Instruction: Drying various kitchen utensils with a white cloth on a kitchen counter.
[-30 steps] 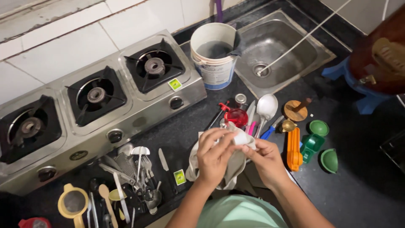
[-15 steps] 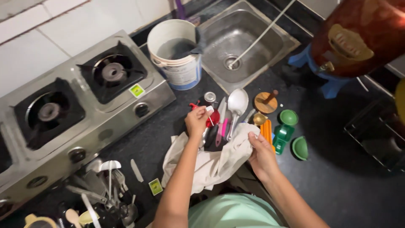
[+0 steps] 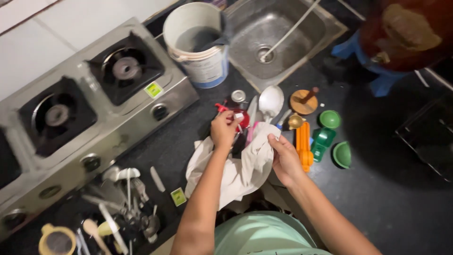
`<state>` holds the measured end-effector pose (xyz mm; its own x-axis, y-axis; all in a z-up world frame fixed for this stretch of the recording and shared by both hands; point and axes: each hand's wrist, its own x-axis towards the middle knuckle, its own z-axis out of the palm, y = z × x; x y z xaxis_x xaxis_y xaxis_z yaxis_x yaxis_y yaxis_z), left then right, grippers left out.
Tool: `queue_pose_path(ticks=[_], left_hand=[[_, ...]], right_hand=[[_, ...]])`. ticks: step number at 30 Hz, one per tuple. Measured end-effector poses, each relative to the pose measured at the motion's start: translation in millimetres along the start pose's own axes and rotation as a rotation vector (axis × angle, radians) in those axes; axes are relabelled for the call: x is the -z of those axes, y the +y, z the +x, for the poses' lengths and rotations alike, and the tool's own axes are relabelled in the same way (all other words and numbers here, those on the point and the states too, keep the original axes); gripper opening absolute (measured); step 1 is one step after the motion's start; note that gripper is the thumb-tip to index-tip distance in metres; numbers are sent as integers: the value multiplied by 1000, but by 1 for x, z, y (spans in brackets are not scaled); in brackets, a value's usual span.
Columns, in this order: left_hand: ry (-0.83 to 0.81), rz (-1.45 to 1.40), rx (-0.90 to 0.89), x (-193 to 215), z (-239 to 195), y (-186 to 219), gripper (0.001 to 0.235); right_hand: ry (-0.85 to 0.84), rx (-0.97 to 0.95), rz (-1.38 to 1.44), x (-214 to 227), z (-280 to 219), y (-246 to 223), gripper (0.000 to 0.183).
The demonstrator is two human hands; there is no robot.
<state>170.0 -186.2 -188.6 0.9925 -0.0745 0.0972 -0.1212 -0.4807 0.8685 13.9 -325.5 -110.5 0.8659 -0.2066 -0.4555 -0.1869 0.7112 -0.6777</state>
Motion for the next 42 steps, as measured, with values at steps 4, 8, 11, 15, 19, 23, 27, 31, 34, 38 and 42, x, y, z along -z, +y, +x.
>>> queue_pose_path(ticks=[4, 8, 11, 15, 19, 23, 27, 31, 34, 38, 42], left_hand=[[62, 51, -95, 70, -50, 6, 34], [182, 341, -229, 144, -113, -30, 33], [296, 557, -235, 182, -151, -69, 34], [297, 686, 3, 208, -180, -121, 37], [168, 702, 227, 212, -185, -144, 33], [153, 843, 239, 216, -176, -140, 32], [160, 869, 231, 215, -173, -150, 29], [138, 814, 216, 218, -178, -141, 26], [208, 681, 133, 229, -180, -98, 21], [139, -203, 242, 229, -179, -41, 21], [-41, -786, 258, 213, -173, -27, 23]], right_hand=[[-107, -51, -37, -43, -4, 10, 26], [-249, -134, -63, -97, -12, 36, 27], [-312, -170, -84, -128, -14, 58, 28], [-366, -192, -184, -150, -9, 101, 24], [-316, -193, -255, -136, 18, 150, 17], [-309, -207, -286, -145, 17, 161, 11], [-274, -213, -295, -139, 18, 168, 11], [-229, -197, -308, -143, 3, 151, 12], [-205, -156, -251, -165, -21, 126, 11], [-178, -51, -191, -165, -39, 107, 20], [-233, 365, -150, -120, -30, 116, 24]])
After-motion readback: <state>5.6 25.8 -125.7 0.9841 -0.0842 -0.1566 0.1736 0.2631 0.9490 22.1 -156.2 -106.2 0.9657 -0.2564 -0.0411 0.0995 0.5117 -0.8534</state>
